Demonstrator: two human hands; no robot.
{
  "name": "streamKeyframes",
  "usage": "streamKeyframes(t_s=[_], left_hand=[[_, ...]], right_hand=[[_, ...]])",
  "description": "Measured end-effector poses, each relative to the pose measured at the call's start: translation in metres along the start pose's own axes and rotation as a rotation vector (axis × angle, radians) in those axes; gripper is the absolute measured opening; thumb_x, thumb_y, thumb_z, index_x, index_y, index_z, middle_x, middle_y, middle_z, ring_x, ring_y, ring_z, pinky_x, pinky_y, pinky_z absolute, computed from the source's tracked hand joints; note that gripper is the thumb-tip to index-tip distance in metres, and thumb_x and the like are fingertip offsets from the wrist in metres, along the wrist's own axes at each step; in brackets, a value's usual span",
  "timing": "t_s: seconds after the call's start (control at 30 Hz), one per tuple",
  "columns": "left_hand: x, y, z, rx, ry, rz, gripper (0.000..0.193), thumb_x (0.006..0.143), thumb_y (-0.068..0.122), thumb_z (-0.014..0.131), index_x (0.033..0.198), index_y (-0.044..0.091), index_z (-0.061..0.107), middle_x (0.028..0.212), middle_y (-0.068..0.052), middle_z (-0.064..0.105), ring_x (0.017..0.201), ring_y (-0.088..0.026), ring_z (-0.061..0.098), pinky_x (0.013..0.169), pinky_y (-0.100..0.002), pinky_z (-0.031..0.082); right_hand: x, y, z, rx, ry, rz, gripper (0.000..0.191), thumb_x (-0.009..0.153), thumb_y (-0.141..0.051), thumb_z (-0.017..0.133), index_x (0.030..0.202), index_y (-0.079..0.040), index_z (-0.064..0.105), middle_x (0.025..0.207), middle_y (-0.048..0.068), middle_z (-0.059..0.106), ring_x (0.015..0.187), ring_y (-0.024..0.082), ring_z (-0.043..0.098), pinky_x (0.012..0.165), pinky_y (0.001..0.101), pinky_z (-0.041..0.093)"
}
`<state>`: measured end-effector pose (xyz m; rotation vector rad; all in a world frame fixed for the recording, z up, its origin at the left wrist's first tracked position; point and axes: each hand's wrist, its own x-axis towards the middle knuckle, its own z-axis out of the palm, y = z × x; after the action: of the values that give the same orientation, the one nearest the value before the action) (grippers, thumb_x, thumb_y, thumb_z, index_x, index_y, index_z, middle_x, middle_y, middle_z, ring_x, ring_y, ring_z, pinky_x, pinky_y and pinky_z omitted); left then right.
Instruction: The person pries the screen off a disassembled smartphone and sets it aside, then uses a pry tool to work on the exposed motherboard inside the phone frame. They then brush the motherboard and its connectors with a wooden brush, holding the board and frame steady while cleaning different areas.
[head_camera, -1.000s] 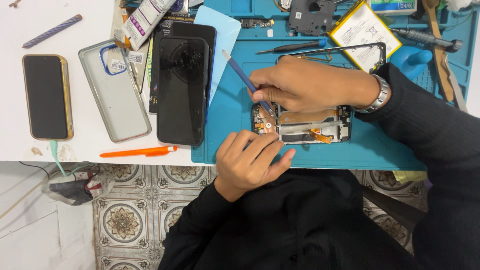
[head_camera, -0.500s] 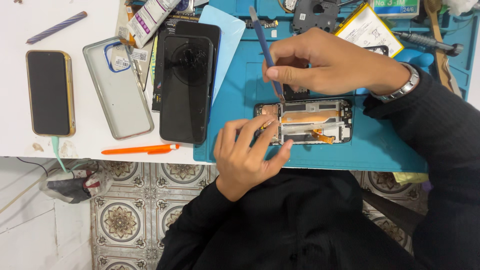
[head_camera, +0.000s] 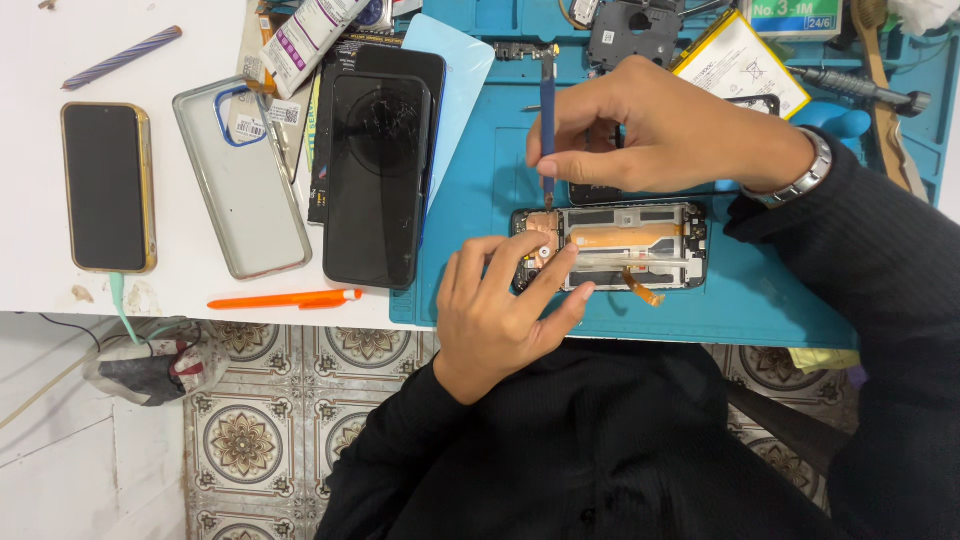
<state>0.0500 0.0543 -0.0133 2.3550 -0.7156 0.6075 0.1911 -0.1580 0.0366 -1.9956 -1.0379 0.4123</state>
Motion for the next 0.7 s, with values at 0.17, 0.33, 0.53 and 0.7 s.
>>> streamKeyframes(t_s=[0.17, 0.33, 0.53, 0.7], left_hand=[[0.001, 0.0, -0.003, 0.017, 0.003, -0.044, 0.031, 0.09, 0.036, 0.081, 0.114, 0.018, 0.078, 0.126, -0.002, 0.068, 0.109, -0.027, 0.058, 0.092, -0.04, 0.043], [0.002, -0.001, -0.003, 0.028, -0.013, -0.059, 0.03, 0.092, 0.039, 0.079, 0.114, 0.018, 0.079, 0.132, -0.009, 0.067, 0.115, -0.027, 0.058, 0.099, -0.042, 0.04], [0.005, 0.0, -0.002, 0.012, -0.057, -0.066, 0.029, 0.093, 0.039, 0.077, 0.114, 0.019, 0.079, 0.137, -0.015, 0.065, 0.122, -0.031, 0.057, 0.102, -0.042, 0.04], [0.005, -0.001, -0.002, 0.003, -0.065, -0.062, 0.03, 0.095, 0.04, 0.076, 0.116, 0.019, 0.079, 0.138, -0.016, 0.064, 0.123, -0.032, 0.057, 0.102, -0.042, 0.04]], right_hand=[[0.0, -0.006, -0.006, -0.114, 0.024, -0.041, 0.02, 0.098, -0.024, 0.07, 0.105, -0.006, 0.076, 0.076, 0.004, 0.073, 0.063, 0.012, 0.069, 0.061, 0.0255, 0.054], [0.002, -0.01, -0.007, -0.098, -0.025, -0.014, 0.02, 0.094, -0.025, 0.072, 0.101, -0.008, 0.078, 0.07, 0.003, 0.073, 0.057, 0.012, 0.066, 0.055, 0.0263, 0.052], [-0.001, -0.011, -0.005, -0.063, -0.008, 0.012, 0.021, 0.094, -0.025, 0.071, 0.102, -0.007, 0.077, 0.074, 0.003, 0.075, 0.06, 0.011, 0.07, 0.056, 0.0258, 0.053], [-0.001, -0.011, -0.006, -0.085, -0.025, 0.012, 0.021, 0.092, -0.025, 0.073, 0.101, -0.007, 0.079, 0.071, 0.004, 0.075, 0.054, 0.013, 0.067, 0.051, 0.0262, 0.051]])
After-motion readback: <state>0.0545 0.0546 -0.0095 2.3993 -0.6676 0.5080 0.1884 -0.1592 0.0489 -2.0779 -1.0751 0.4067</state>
